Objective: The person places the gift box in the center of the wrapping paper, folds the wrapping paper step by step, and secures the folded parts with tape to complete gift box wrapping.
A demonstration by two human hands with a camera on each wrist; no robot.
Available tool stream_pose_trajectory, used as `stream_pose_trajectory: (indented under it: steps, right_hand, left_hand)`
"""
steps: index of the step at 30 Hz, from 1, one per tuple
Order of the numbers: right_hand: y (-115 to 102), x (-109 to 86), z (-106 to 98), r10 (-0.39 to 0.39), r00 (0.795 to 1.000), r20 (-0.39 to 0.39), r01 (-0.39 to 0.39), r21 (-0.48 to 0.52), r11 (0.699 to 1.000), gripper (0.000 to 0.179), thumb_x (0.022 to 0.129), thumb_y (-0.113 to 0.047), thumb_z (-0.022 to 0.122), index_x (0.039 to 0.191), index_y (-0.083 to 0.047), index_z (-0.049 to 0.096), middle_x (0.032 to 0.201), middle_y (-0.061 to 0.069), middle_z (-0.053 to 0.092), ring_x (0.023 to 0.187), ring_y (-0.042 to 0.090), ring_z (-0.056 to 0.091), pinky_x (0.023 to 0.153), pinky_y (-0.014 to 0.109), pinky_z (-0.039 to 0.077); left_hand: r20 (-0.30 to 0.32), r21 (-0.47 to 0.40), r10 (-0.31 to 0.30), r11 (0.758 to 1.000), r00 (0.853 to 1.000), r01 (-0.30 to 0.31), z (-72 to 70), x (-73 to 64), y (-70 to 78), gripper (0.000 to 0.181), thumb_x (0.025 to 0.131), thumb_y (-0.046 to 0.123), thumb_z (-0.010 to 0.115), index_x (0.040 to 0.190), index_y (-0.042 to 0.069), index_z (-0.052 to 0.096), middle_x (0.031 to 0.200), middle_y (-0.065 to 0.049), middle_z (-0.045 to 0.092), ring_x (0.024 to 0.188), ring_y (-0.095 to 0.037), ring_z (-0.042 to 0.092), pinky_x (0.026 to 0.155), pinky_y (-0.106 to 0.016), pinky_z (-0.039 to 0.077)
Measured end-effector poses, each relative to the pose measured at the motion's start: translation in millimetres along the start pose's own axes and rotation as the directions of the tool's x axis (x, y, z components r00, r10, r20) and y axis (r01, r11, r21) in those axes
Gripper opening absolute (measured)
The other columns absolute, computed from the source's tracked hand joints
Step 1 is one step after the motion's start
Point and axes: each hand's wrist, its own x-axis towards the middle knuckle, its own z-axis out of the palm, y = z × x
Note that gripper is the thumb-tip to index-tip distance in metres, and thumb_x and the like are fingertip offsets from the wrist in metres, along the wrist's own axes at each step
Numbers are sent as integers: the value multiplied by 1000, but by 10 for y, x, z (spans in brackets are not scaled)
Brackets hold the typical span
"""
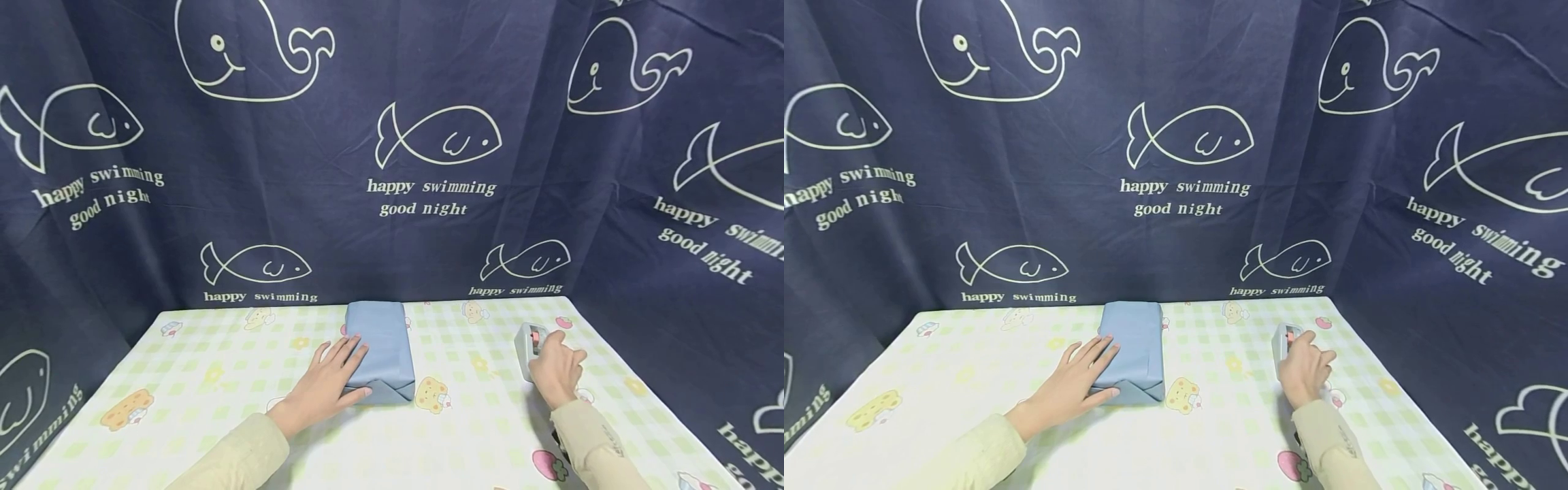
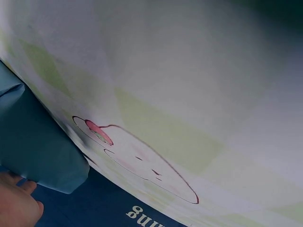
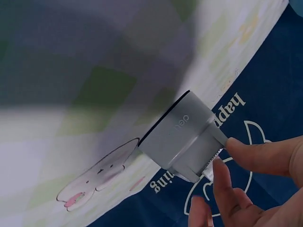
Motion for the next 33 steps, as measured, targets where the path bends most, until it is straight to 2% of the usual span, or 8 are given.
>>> stream_pose_trajectory:
  steps: [4, 10, 21, 24, 26, 28, 30, 33]
  right_hand:
    - [-4, 10, -13, 84, 995, 52, -86, 44, 995, 38, 68, 3, 51, 101, 13, 35, 88, 42, 50, 84, 50, 39, 57, 52, 37]
    - [13, 26, -27, 141, 985, 96, -148, 70, 987, 45, 67, 1, 51, 106, 14, 32, 91, 42, 49, 82, 50, 40, 59, 52, 38]
    - [-1, 35, -26, 162, 981, 105, -175, 126, 976, 48, 70, -1, 52, 111, 14, 32, 103, 43, 47, 92, 57, 43, 69, 58, 40]
    - [24, 49, -25, 217, 970, 113, -238, 225, 945, 50, 74, -2, 46, 119, 13, 31, 104, 41, 47, 96, 56, 45, 76, 57, 39]
    - [54, 57, -24, 257, 960, 115, -280, 301, 912, 49, 75, -1, 43, 121, 12, 31, 95, 37, 54, 89, 49, 53, 71, 48, 44]
    - [97, 68, -14, 283, 950, 128, -311, 380, 871, 48, 77, 0, 41, 121, 13, 30, 81, 28, 59, 70, 37, 61, 61, 37, 47]
    - [129, 72, 0, 310, 940, 140, -340, 436, 833, 47, 76, 1, 41, 121, 12, 31, 70, 18, 59, 52, 21, 58, 50, 27, 45]
    - [165, 80, 23, 331, 931, 152, -363, 478, 800, 48, 75, 2, 42, 121, 11, 31, 69, 10, 58, 49, 7, 49, 47, 21, 42]
  left_hand:
    - [8, -2, -5, 1000, 1000, 5, -5, -3, 2, 71, 88, 57, 46, 142, 13, 33, 148, -10, 30, 135, -31, 30, 108, -52, 21]
    - [11, -6, 1, 1000, 1000, -1, 0, -3, -1, 71, 88, 56, 46, 143, 13, 33, 148, -10, 30, 136, -30, 29, 107, -54, 22]
    - [15, -15, -1, 1000, 1000, 1, 4, 0, 1, 71, 88, 57, 46, 143, 13, 33, 149, -10, 29, 136, -30, 28, 107, -54, 23]
    - [15, -25, -1, 1000, 1000, 1, -5, 1, 6, 71, 88, 56, 47, 142, 12, 33, 148, -11, 30, 136, -31, 28, 107, -54, 22]
    - [18, -27, -2, 1000, 1000, 2, -8, 2, 8, 71, 88, 56, 48, 142, 12, 33, 148, -11, 30, 136, -31, 28, 107, -54, 22]
    - [20, -31, -4, 1000, 1000, 5, -8, 2, 9, 71, 87, 55, 48, 142, 12, 33, 149, -11, 29, 136, -31, 28, 107, -54, 22]
    - [21, -32, -6, 999, 1000, 7, -6, 2, 8, 71, 87, 55, 48, 142, 12, 33, 149, -10, 29, 136, -31, 27, 107, -54, 22]
    - [25, -42, -10, 999, 1000, 11, -1, 1, 3, 71, 88, 55, 48, 143, 13, 32, 149, -10, 28, 137, -30, 27, 107, -54, 21]
